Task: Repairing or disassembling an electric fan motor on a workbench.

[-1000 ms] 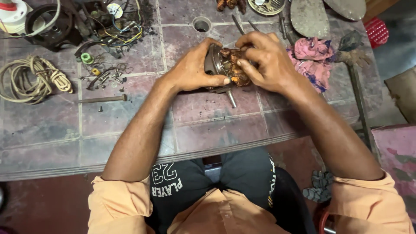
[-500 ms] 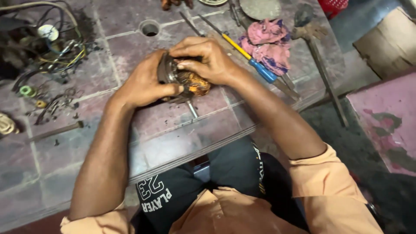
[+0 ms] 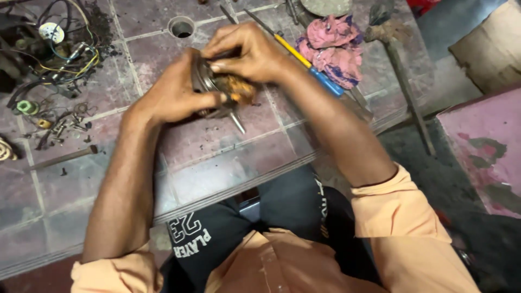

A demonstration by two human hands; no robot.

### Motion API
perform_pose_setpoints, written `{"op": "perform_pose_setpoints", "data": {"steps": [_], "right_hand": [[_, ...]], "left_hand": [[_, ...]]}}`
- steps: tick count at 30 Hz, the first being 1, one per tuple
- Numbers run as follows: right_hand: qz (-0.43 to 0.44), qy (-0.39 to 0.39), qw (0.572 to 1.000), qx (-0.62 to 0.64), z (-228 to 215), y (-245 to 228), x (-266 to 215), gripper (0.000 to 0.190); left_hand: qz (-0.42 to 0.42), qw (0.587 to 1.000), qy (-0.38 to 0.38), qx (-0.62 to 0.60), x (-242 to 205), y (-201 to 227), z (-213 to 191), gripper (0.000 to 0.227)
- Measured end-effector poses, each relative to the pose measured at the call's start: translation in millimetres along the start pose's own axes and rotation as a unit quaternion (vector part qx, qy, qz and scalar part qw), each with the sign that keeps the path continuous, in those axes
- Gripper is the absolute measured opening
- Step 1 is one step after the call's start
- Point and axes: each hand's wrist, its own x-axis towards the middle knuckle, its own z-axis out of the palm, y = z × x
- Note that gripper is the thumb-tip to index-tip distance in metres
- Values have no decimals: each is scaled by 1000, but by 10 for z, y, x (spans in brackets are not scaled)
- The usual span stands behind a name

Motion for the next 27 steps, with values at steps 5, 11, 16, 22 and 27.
{"op": "perform_pose_setpoints", "data": {"steps": [5, 11, 16, 22, 27], "right_hand": [[-81, 141, 967, -194, 193, -689, -365, 32], [139, 296, 916, -234, -62, -758, -1630, 13], [155, 243, 881, -375, -181, -837, -2048, 21], [139, 273, 822, -481, -245, -548, -2230, 15], [210, 269, 803, -488, -70, -733, -2316, 19]], "left_hand": [[47, 997, 57, 6, -79, -144, 60, 81], [52, 997, 62, 15, -73, -126, 59, 82], [31, 998, 55, 10, -101, -24, 66, 84], [44, 997, 60, -1, -89, -97, 63, 83], [70, 996, 51, -12, -95, -131, 42, 82]]}}
